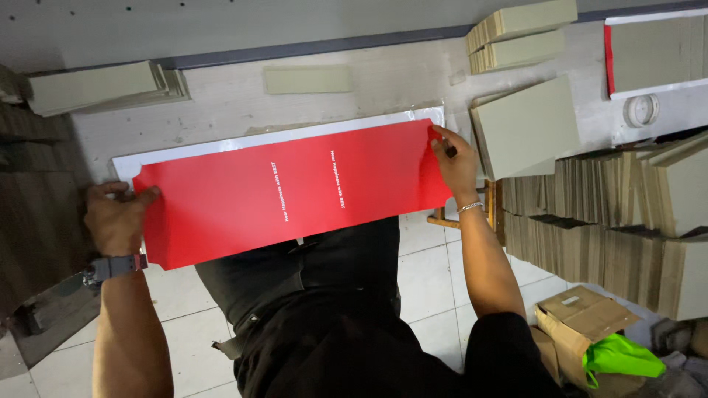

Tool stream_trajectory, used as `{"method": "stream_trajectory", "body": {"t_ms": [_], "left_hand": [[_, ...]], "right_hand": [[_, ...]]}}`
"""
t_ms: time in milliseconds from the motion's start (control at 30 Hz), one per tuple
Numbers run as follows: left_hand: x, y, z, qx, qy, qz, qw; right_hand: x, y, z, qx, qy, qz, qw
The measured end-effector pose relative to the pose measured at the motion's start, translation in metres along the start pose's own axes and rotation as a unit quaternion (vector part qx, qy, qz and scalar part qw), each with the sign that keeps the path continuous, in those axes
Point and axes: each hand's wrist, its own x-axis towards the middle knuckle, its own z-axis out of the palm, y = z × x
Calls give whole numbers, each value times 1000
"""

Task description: The person repeatedly places two beige book blocks onto a white board, then covers them with a red cover sheet, smooths the cover, and removes the cover to repeat the process. The person handles the book blocks and cover sheet by hand on a workbench.

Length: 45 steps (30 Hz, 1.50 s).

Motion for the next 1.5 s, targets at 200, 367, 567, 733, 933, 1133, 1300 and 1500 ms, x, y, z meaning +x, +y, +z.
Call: {"method": "stream_trajectory", "body": {"t_ms": [200,367,567,733,933,1133,1300,1500], "left_hand": [[8,-10,6,-17,10,8,1000],[41,-47,37,78,27,18,996],[20,-20,43,170,99,6,980],[-22,15,41,171,157,19,973],[-27,-2,74,296,245,11,923],[-13,-13,66,197,198,-1,960],[-5,-16,63,144,169,-22,975],[-4,-22,59,89,156,12,984]], "right_hand": [[-1,6,6,10,16,18,1000],[4,32,8,-57,14,-13,998],[-2,-14,47,-275,181,-157,931],[-52,-114,209,-143,114,-217,959],[-104,-236,322,-143,-49,-307,940],[-83,-143,279,-190,-21,-299,935],[-50,-7,108,-332,85,-230,911],[-43,5,133,-288,174,-235,912]]}}
